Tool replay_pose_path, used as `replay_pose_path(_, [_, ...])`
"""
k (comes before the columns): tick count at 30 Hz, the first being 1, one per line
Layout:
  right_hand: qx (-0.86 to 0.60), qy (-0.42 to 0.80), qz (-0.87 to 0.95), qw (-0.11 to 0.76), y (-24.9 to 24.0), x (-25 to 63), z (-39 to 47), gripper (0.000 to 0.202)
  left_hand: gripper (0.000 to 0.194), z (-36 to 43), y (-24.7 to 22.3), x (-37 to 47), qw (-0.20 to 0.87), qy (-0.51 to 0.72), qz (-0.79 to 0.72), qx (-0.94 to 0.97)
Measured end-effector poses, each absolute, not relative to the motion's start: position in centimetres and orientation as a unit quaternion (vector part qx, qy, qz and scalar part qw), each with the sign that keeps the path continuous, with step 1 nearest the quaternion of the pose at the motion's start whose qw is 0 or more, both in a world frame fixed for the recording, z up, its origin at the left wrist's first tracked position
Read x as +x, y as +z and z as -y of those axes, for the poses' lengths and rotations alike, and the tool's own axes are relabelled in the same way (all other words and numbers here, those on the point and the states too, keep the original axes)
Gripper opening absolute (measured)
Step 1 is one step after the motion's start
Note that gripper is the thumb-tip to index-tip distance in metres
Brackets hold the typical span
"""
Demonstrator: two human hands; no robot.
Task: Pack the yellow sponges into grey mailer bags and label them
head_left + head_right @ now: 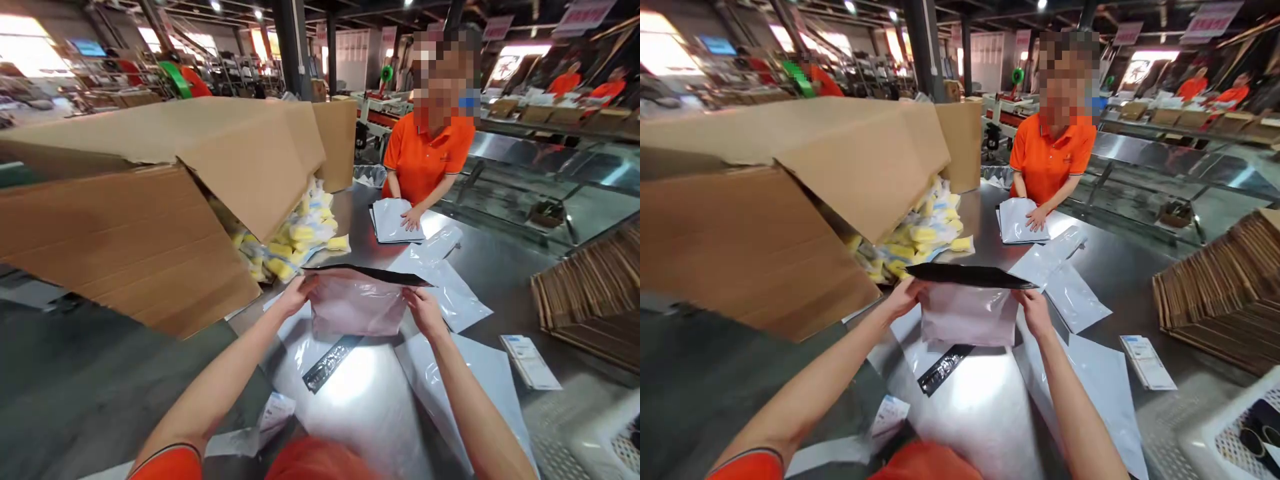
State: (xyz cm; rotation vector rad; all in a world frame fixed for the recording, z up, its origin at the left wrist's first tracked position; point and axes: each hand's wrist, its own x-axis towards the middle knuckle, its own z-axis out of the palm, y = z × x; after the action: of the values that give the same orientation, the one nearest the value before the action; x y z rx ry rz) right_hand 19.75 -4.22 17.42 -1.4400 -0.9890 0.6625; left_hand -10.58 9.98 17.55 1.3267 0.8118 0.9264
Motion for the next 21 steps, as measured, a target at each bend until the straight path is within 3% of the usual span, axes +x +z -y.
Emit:
replay_pose_path(3, [-0.587, 0.379, 0.387, 0.602, 14.3, 19.0, 5.9, 0.038, 0.049, -8.2, 15.2, -11.2, 0.694, 0.353, -0.361, 0.513])
replay_pose_path(6, [-0.614, 0.454, 0.334, 0.552, 9.7, 17.6, 9.5, 0.042, 0.055, -5.3, 10.7, -12.4, 0.703, 0.304, -0.44, 0.468])
replay_pose_path(10, [-0.664, 0.464, 0.283, 0.513, 5.2, 15.3, 14.0, 0.031, 0.059, -0.6, 5.3, -13.2, 0.704, 0.286, -0.494, 0.424])
replay_pose_path(15, [-0.712, 0.375, 0.33, 0.493, 4.6, 13.1, 15.9, 0.024, 0.057, 2.9, 3.4, -13.7, 0.712, 0.302, -0.489, 0.404])
replay_pose_path(21, [-0.758, 0.294, 0.289, 0.505, 7.8, 13.8, 13.9, 0.042, 0.05, -0.1, 6.4, -13.1, 0.652, 0.365, -0.471, 0.469])
